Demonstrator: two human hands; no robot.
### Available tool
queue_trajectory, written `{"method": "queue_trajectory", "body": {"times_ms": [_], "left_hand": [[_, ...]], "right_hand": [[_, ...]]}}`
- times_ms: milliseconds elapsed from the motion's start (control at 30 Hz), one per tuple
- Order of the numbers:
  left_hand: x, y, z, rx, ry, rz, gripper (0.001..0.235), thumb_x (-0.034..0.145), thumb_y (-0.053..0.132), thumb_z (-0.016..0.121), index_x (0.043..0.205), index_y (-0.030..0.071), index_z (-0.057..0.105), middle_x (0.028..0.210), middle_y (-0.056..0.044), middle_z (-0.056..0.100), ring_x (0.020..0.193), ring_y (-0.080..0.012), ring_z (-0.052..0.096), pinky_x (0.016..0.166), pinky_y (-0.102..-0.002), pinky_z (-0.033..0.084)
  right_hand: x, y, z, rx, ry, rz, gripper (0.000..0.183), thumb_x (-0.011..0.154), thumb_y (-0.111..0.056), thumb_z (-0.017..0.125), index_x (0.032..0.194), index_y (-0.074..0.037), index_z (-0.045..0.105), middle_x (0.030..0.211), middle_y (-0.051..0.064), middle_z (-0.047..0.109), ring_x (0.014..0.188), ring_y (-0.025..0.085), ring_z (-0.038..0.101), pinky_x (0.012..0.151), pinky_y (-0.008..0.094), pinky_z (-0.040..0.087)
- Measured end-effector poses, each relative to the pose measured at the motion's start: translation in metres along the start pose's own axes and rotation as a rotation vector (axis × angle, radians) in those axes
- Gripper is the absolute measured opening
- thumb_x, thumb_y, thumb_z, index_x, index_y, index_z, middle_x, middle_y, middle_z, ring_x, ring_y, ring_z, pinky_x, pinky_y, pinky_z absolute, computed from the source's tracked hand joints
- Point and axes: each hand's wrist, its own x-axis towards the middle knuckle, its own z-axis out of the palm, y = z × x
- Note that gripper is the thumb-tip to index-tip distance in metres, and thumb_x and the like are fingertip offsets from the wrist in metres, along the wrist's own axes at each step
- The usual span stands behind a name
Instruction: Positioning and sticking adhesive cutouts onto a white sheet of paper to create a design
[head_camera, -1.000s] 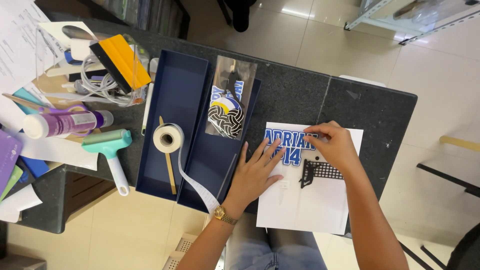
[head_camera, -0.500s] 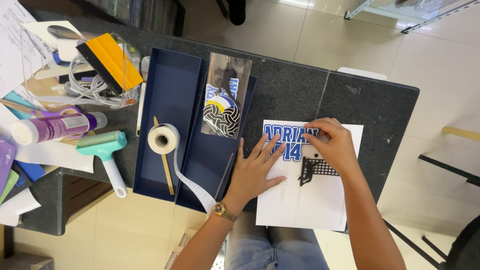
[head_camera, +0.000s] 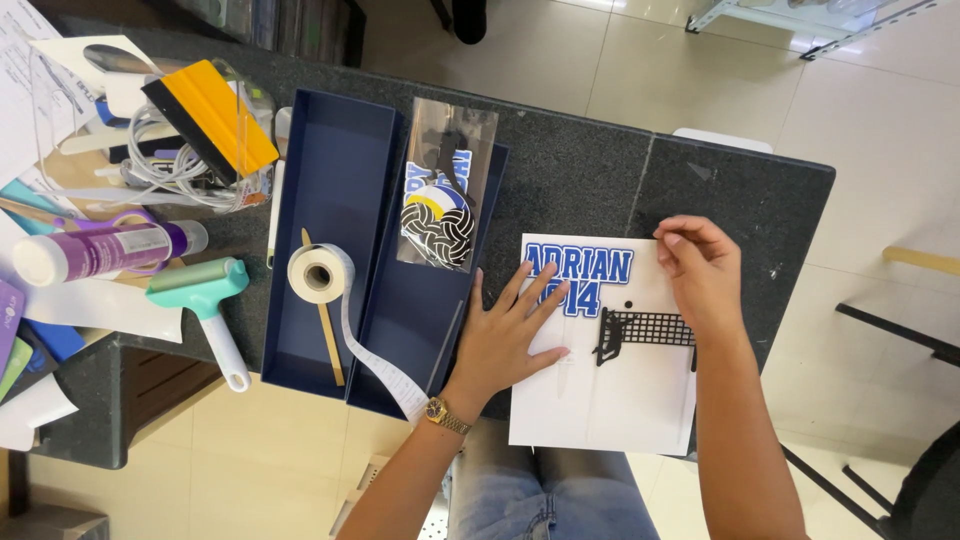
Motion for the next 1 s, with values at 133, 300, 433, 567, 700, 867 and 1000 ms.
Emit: {"method": "queue_trajectory", "body": {"times_ms": [133,300,433,567,700,867,1000], "left_hand": [[0.000,0.000,-0.001,-0.011,-0.003,0.000,0.082,0.086,0.068,0.057,0.157,0.032,0.036,0.165,0.001,0.034,0.154,-0.0237,0.026,0.115,-0.072,0.015],[0.000,-0.001,0.000,-0.002,0.002,0.009,0.083,0.086,0.068,0.057,0.157,0.031,0.035,0.165,-0.001,0.033,0.154,-0.0252,0.026,0.115,-0.072,0.016],[0.001,-0.001,-0.001,-0.009,-0.001,0.006,0.082,0.087,0.068,0.057,0.157,0.032,0.035,0.166,0.000,0.033,0.154,-0.0247,0.025,0.115,-0.072,0.016],[0.000,-0.001,0.001,0.007,0.007,0.006,0.082,0.087,0.068,0.056,0.157,0.031,0.035,0.165,-0.001,0.033,0.154,-0.0243,0.026,0.116,-0.072,0.016],[0.000,-0.001,-0.001,-0.006,0.011,0.004,0.083,0.086,0.069,0.058,0.157,0.031,0.036,0.165,-0.001,0.035,0.154,-0.0241,0.026,0.115,-0.071,0.016],[-0.001,-0.002,0.002,0.011,0.032,0.013,0.083,0.086,0.068,0.057,0.157,0.031,0.036,0.165,-0.001,0.035,0.153,-0.0239,0.027,0.116,-0.071,0.017],[0.000,-0.002,0.001,0.006,0.034,0.013,0.083,0.086,0.067,0.057,0.157,0.031,0.036,0.164,-0.001,0.036,0.153,-0.0239,0.028,0.116,-0.071,0.016]], "right_hand": [[-0.003,-0.002,0.000,-0.140,0.007,-0.097,0.017,0.097,0.010,0.059,0.104,-0.002,0.070,0.094,0.010,0.067,0.077,0.012,0.058,0.067,0.022,0.046],[-0.028,-0.033,0.032,-0.778,-0.151,-0.486,0.015,0.092,-0.004,0.078,0.106,-0.011,0.080,0.098,0.006,0.073,0.090,0.025,0.063,0.081,0.035,0.051],[-0.044,-0.042,0.042,-1.118,-0.153,-0.392,0.028,0.087,-0.015,0.085,0.114,-0.011,0.080,0.113,0.012,0.065,0.094,0.026,0.056,0.080,0.036,0.054],[-0.049,-0.032,0.037,-1.219,-0.152,-0.312,0.034,0.087,-0.017,0.084,0.121,-0.015,0.079,0.115,0.013,0.059,0.097,0.026,0.054,0.082,0.034,0.055],[-0.050,-0.029,0.033,-1.208,-0.156,-0.297,0.035,0.088,-0.018,0.084,0.123,-0.015,0.079,0.113,0.013,0.059,0.096,0.026,0.053,0.082,0.034,0.054],[-0.050,-0.020,0.029,-1.205,-0.152,-0.320,0.035,0.089,-0.022,0.084,0.124,-0.018,0.079,0.110,0.012,0.059,0.096,0.025,0.054,0.082,0.034,0.055],[-0.051,-0.020,0.029,-1.201,-0.152,-0.304,0.036,0.089,-0.021,0.083,0.124,-0.019,0.078,0.109,0.013,0.059,0.097,0.026,0.055,0.083,0.035,0.055]]}}
